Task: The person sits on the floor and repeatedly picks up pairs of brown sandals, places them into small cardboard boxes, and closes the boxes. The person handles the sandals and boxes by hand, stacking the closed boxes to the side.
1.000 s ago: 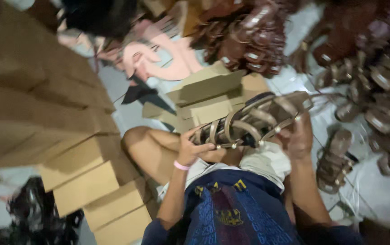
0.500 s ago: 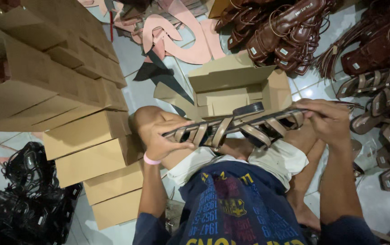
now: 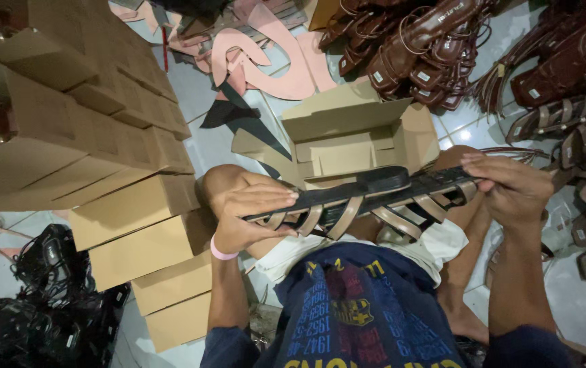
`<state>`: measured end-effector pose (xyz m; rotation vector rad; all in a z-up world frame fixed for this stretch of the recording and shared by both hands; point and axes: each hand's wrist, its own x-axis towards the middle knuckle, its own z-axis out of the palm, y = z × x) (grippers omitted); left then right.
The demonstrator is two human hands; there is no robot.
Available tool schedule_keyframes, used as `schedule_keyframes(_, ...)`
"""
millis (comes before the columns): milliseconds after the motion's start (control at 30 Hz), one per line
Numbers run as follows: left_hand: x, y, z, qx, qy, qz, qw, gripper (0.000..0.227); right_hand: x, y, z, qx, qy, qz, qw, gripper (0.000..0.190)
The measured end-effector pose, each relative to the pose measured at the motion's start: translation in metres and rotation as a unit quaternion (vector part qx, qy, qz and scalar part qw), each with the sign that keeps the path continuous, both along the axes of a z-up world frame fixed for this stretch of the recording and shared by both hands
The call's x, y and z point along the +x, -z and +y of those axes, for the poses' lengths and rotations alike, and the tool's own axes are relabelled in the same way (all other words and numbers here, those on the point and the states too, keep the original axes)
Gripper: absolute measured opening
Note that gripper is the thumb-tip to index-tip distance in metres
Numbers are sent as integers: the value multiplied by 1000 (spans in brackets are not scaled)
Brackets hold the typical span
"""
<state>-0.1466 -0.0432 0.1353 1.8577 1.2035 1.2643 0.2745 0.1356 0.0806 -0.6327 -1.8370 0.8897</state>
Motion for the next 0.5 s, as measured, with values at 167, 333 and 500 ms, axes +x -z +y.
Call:
schedule_keyframes(167, -9, 8, -5, -37, 50, -51, 997, 75, 17, 30, -2, 23, 65, -97, 993, 31)
schedule_keyframes(333, 17, 53, -11, -225, 118, -537, 804, 92, 10, 128, 27, -539, -204, -143, 804, 52)
schedule_keyframes(500, 68, 125, -3, -311, -108, -585, 741, 80, 16, 213, 24, -650, -185, -212, 706, 30)
